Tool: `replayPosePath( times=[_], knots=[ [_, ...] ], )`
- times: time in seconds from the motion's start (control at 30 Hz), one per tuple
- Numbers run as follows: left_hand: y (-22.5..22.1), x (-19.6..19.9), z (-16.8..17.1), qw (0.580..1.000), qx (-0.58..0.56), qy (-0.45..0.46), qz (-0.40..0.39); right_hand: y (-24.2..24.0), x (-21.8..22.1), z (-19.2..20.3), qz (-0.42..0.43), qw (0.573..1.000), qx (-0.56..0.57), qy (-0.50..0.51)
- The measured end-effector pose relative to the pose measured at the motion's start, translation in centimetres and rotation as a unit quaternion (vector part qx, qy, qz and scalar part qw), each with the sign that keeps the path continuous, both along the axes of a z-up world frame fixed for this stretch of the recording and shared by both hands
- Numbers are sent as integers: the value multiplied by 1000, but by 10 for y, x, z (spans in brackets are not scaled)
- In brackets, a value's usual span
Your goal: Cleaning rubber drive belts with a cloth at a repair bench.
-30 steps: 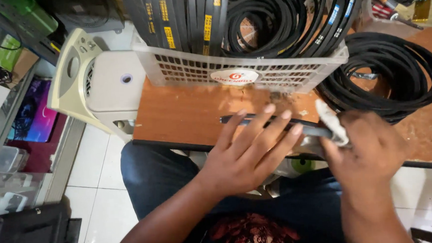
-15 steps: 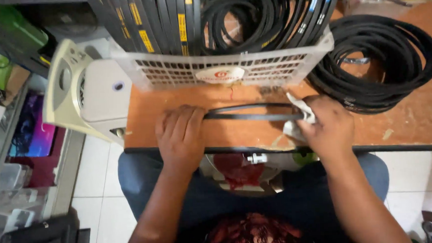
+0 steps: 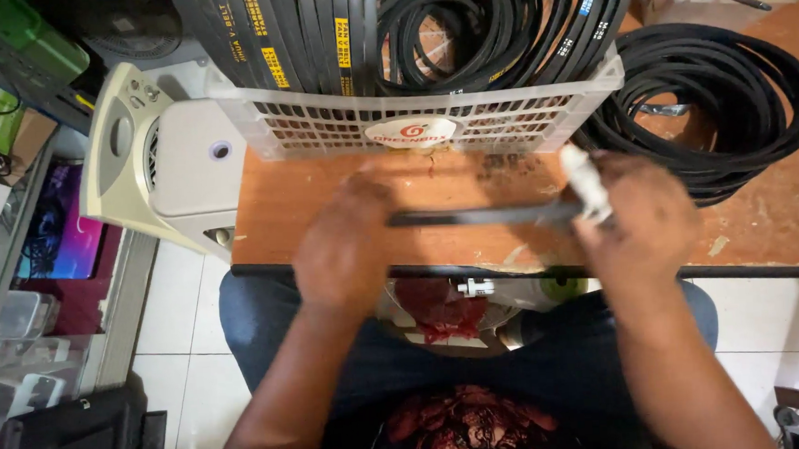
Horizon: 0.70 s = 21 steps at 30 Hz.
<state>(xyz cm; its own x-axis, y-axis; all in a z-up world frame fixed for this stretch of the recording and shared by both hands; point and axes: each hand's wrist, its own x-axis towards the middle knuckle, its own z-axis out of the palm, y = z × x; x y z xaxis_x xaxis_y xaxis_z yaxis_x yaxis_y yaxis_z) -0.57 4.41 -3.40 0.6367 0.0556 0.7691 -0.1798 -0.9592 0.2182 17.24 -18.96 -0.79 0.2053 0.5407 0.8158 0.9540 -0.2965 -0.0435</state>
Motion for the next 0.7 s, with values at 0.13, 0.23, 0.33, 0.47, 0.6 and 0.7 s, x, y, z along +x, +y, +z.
replayPosePath(
  times=[0.13, 0.23, 0.33, 0.47, 0.6, 0.7],
  knots=[
    [5, -2, -21, 990, -129, -9, 55, -14, 28, -27, -78, 995, -7, 60],
    [-5, 2, -16, 992, -111, -18, 60, -10, 15, -11, -47, 996, 9, 73],
    [-39, 4, -4, 985, -153, 6, 75, -1, -22, 13, -49, 995, 17, 90],
    [-78, 23, -18, 966, -254, 26, -23, 34, -77, 37, 74, 925, 179, 326],
    [-89, 37, 15, 899, -418, 117, -63, 41, -92, 38, 128, 894, 238, 358],
    [-94, 43, -25, 931, -349, 29, -101, 36, -95, 39, 210, 725, 232, 613]
  ],
)
